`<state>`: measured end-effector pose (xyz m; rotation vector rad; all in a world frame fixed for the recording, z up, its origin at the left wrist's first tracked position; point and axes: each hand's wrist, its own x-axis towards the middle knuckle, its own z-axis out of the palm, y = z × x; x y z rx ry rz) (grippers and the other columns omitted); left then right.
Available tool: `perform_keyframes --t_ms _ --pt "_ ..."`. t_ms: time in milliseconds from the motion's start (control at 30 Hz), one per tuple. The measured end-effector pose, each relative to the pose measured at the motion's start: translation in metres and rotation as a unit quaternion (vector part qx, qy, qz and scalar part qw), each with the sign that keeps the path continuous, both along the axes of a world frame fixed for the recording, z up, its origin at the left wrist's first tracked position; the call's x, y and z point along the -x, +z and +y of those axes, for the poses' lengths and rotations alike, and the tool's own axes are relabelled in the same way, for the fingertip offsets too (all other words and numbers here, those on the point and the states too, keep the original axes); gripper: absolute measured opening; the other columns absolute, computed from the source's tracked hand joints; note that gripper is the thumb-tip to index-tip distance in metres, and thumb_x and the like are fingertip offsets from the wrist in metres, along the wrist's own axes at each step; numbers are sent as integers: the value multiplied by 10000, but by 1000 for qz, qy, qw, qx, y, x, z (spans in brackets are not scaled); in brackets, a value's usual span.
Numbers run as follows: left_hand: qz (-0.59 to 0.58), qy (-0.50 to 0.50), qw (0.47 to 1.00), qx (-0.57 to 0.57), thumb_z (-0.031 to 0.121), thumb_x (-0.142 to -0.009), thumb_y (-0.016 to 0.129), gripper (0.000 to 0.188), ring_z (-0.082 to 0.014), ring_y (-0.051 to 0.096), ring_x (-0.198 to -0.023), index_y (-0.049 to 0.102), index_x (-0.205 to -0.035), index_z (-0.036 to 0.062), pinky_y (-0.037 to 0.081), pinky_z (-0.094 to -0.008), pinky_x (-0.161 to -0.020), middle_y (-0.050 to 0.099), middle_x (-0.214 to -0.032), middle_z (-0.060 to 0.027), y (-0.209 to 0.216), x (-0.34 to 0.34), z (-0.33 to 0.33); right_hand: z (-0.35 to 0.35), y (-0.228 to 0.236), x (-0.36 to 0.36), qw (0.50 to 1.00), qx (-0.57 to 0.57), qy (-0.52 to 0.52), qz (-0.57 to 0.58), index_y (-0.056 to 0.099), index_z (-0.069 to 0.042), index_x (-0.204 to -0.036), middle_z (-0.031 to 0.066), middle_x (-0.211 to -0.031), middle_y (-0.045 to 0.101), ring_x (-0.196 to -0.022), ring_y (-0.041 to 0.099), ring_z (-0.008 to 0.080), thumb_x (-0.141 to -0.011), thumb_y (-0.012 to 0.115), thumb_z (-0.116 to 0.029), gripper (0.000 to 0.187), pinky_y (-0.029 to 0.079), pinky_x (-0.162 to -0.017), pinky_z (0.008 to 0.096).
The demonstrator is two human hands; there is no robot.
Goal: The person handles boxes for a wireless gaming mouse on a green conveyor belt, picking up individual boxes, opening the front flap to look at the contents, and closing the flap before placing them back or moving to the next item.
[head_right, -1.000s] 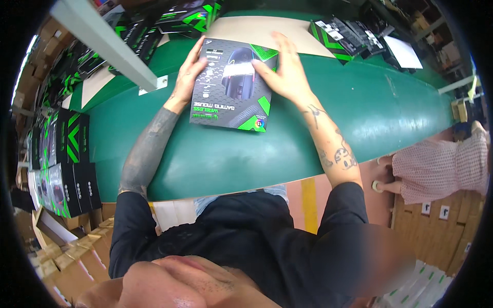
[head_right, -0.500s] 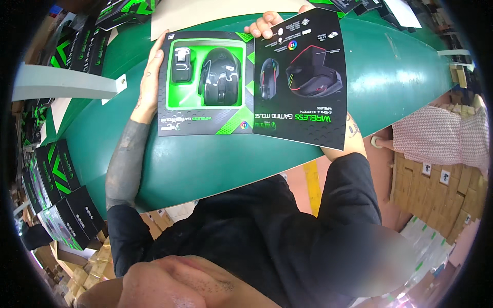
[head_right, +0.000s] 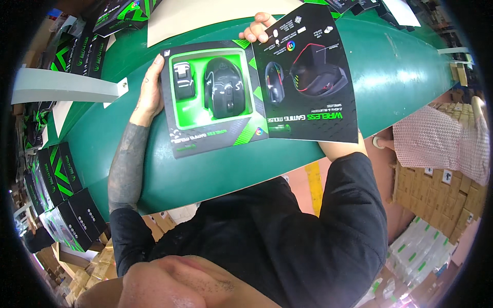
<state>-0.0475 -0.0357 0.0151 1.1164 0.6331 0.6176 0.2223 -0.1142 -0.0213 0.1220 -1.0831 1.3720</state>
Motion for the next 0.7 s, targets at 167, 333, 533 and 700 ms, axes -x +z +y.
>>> perform_keyframes --t_ms 167,333,533,700 --pt "5 -37 995 95 351 -908 449 345 -131 585 -883 510 -1111 79 492 -294 -778 585 -995 -53 8 5 3 -16 23 17 995 80 -53 43 376 -33 -1263 48 -921 517 -1024 439 222 -922 396 -352 468 248 -1022 348" --pt "4 -59 986 155 370 -890 468 375 -126 581 -914 531 -1100 66 487 -276 -781 590 -1035 -58 7 6 13 3 -4 2 994 83 -36 63 427 -42 -1241 67 -968 535 -995 456 234 -917 410 -369 461 268 -985 412" --pt "23 -56 988 142 364 -895 439 407 -136 588 -926 511 -1127 38 495 -283 -785 587 -1053 -81 6 7 11 10 -23 -10 996 76 9 53 448 -40 -1232 62 -949 552 -967 470 253 -908 436 -339 441 268 -986 421" --pt "29 -67 990 122 361 -903 419 412 -137 604 -903 492 -1145 36 514 -279 -760 586 -1066 -86 11 4 6 8 -23 -19 998 55 9 5 431 -36 -1259 59 -940 546 -1003 468 256 -884 478 -403 527 249 -1012 416"
